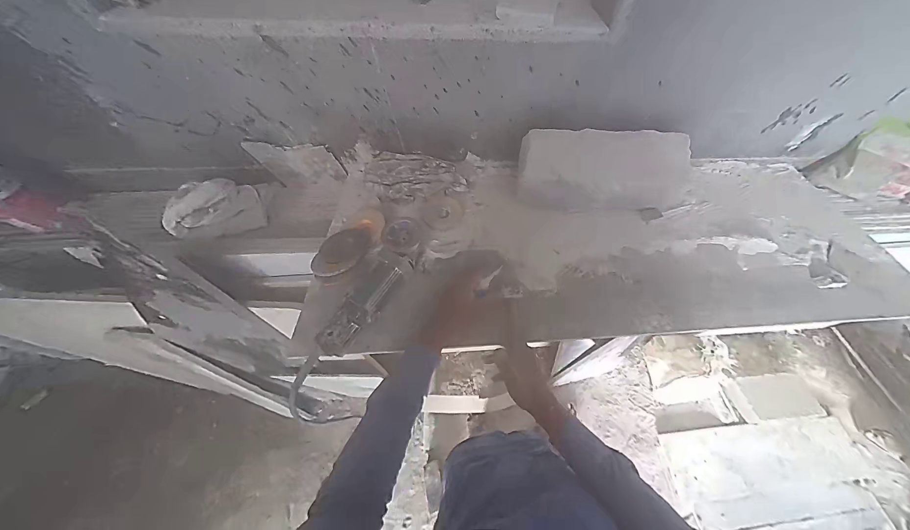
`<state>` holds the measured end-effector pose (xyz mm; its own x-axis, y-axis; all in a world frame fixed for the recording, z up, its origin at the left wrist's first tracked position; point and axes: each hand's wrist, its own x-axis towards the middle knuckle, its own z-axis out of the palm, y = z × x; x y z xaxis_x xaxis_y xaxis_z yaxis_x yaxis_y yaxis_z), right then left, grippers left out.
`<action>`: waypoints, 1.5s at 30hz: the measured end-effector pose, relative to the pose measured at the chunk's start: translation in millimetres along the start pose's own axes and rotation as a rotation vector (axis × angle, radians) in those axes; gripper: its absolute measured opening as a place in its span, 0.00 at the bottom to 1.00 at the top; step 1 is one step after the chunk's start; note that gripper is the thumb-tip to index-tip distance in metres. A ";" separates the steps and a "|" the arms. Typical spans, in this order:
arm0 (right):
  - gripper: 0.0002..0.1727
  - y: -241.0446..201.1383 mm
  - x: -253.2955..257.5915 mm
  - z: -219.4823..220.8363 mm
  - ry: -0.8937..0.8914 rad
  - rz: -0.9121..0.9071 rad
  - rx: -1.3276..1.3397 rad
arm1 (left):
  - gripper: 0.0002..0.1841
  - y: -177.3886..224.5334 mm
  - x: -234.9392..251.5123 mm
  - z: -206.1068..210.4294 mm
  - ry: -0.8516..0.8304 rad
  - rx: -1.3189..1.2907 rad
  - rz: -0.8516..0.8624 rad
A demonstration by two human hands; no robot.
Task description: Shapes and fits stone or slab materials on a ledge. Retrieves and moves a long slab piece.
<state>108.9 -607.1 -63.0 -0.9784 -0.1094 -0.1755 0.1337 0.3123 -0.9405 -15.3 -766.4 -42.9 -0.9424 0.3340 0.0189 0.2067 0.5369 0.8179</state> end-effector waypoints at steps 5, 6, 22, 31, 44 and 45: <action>0.56 -2.1 3.1 4.5 0.028 0.028 0.044 | 0.30 0.0 9.3 -2.6 -0.102 0.007 0.046; 0.55 -2.7 3.1 5.4 0.038 0.036 0.056 | 0.30 0.4 11.0 -3.7 -0.124 0.010 0.048; 0.50 -2.8 5.7 5.3 0.056 0.045 0.087 | 0.24 88.4 12.2 -26.9 -0.460 0.375 -0.181; 0.53 7.5 4.3 5.2 0.058 -0.059 0.076 | 0.23 53.0 12.2 -13.4 -0.335 0.302 -0.055; 0.40 3.2 0.2 -9.9 0.021 0.020 0.038 | 0.25 40.0 6.8 2.3 -0.173 0.334 0.073; 0.43 5.3 1.2 -9.3 0.026 0.009 0.038 | 0.25 37.8 8.0 2.8 -0.177 0.348 0.054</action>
<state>107.0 -596.8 -65.5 -0.9809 -0.0818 -0.1767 0.1478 0.2775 -0.9493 -14.2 -741.3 -13.5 -0.8738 0.4816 -0.0677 0.3606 0.7349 0.5744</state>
